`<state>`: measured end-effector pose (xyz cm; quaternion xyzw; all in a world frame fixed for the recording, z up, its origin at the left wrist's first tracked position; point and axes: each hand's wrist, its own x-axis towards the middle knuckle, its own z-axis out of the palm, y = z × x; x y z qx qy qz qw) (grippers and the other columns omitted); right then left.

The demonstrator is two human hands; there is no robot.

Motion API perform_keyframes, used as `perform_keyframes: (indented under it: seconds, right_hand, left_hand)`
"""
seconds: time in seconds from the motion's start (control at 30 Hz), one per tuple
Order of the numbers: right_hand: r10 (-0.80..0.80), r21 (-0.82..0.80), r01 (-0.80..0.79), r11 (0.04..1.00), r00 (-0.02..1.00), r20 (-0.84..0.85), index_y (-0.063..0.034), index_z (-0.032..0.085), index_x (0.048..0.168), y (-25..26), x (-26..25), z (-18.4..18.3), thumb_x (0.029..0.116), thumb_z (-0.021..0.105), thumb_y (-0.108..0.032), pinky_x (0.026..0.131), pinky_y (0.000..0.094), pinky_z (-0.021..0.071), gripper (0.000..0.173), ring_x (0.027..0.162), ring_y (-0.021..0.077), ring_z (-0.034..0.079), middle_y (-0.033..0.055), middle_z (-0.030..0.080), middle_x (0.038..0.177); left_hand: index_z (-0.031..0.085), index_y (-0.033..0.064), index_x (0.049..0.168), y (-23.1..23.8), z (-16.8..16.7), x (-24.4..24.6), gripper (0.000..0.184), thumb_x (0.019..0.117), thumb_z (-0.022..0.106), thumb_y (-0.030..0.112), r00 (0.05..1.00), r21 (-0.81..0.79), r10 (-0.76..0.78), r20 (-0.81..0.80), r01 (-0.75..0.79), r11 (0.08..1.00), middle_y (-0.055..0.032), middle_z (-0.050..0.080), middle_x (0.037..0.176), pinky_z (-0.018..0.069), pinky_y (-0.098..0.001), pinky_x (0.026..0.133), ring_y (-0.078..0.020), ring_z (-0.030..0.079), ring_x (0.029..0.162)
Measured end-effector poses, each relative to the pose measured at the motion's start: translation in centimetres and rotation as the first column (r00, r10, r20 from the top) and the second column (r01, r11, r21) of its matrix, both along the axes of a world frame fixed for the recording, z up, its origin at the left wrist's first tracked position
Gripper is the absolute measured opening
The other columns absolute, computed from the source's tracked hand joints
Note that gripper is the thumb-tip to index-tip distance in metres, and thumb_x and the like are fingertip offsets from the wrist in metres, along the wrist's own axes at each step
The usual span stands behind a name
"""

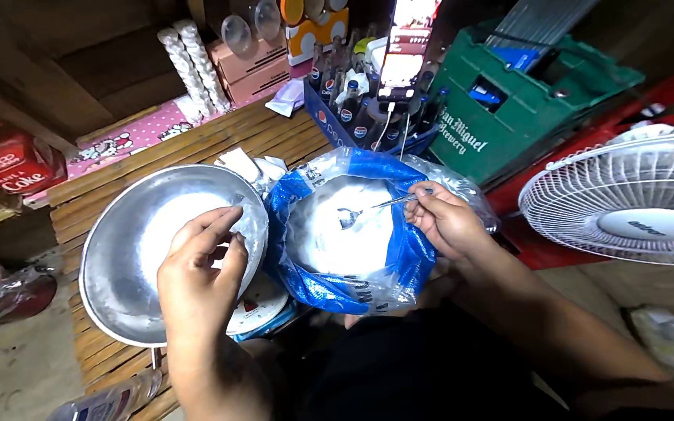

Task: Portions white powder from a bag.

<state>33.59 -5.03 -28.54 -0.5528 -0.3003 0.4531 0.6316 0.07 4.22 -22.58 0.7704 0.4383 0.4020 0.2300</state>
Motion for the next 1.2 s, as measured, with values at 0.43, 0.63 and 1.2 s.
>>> perform_keyframes:
  seconds: [0.43,0.63,1.2]
  right_hand:
    - [0.046,0.197,-0.048,0.979,0.999,0.016,-0.0162,0.059,0.113,-0.3,-1.7,4.1,0.1106,0.039,-0.021,0.081,0.0227,0.056,0.021,0.078,0.0045,0.063,-0.0048,0.062,0.085]
    - [0.068,0.225,-0.07,0.972,0.998,0.016,-0.0159,0.059,0.114,-0.4,-2.5,4.8,0.1105,0.04,-0.021,0.082,0.0231,0.0558,0.02,0.078,0.0047,0.063,-0.004,0.062,0.086]
    - [0.071,0.231,-0.065,0.971,0.997,-0.018,-0.0161,0.06,0.113,-0.8,-2.5,4.3,0.1102,0.041,-0.019,0.081,0.0227,0.0561,0.02,0.077,0.0047,0.063,-0.0036,0.062,0.085]
  left_hand:
    - [0.072,0.0092,0.126,0.1,-0.2,0.5,0.031,0.0972,0.061,0.01,0.998,-0.003,-0.024,-0.05,0.024,1.0,-0.0072,0.066,0.13,0.0586,-0.0221,0.075,-0.0061,0.069,0.091]
    - [0.071,0.0095,0.126,0.1,-0.2,0.6,0.032,0.0967,0.06,0.01,0.998,-0.01,-0.027,-0.054,0.026,1.0,-0.0062,0.066,0.131,0.059,-0.0235,0.078,-0.0065,0.069,0.093]
    - [0.071,0.0082,0.126,0.2,-0.6,0.7,0.031,0.0961,0.061,0.01,0.998,0.006,-0.045,-0.054,0.046,0.999,-0.008,0.066,0.13,0.0588,-0.022,0.076,-0.0058,0.069,0.09]
